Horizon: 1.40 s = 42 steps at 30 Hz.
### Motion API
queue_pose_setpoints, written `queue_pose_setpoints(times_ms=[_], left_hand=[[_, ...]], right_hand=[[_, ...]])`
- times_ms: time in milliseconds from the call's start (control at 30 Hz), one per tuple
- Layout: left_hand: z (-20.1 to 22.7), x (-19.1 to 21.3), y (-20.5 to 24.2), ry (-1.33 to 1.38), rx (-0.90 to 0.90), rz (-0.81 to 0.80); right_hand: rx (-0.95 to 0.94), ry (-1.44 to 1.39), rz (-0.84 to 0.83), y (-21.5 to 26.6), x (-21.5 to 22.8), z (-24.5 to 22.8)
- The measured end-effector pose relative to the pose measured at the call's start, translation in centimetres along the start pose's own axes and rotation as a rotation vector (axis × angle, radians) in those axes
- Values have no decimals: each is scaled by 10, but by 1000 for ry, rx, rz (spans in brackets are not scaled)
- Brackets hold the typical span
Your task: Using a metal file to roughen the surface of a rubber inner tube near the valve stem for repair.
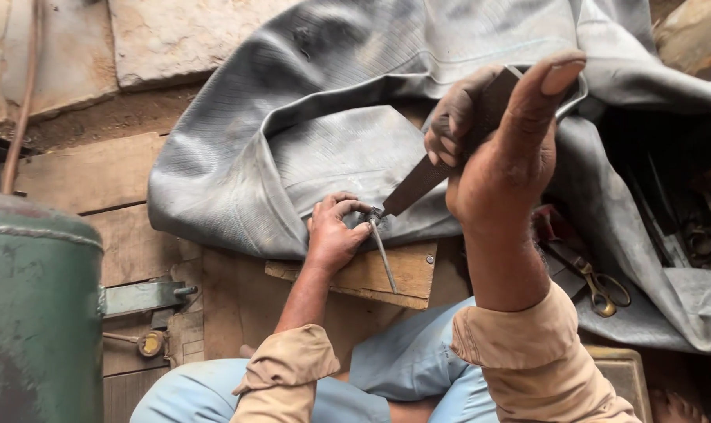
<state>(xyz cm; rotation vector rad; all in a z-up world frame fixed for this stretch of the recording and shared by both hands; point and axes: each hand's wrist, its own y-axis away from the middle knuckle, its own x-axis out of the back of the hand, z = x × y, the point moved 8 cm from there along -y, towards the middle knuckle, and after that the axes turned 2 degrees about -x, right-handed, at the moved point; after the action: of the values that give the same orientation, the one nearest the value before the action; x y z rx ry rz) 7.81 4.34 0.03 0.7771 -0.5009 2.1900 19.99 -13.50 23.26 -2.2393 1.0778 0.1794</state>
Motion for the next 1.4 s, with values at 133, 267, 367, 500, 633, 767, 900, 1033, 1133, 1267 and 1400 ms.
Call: queue_pose_setpoints(times_ms=[133, 267, 367, 500, 633, 767, 900, 1033, 1133, 1267, 1400], left_hand=[[3, 1, 0, 14, -3, -6], [2, 1, 1, 17, -10, -9], [6, 3, 1, 16, -25, -1], [9, 4, 2, 17, -4, -20], [9, 2, 3, -7, -5, -41], [7, 0, 3, -14, -13, -33], [10, 1, 4, -30, -7, -33], [14, 4, -1, -14, -10, -33], [16, 6, -2, -32, -6, -52], [14, 3, 0, -30, -18, -44], [12, 6, 5, 2, -54, -4]], right_hand=[[14, 17, -21, -5, 2, 7], [5, 9, -39, -5, 2, 9], [11, 14, -52, -5, 1, 9], [-19, -31, -35, -4, 2, 11], [-33, -46, -27, -5, -1, 14], [9, 19, -52, -11, -8, 13], [53, 65, -93, -22, -2, 26], [58, 10, -102, -36, 9, 43], [87, 8, -127, -43, 6, 55], [132, 12, -170, -39, -6, 45], [84, -4, -177, -15, -12, 28]])
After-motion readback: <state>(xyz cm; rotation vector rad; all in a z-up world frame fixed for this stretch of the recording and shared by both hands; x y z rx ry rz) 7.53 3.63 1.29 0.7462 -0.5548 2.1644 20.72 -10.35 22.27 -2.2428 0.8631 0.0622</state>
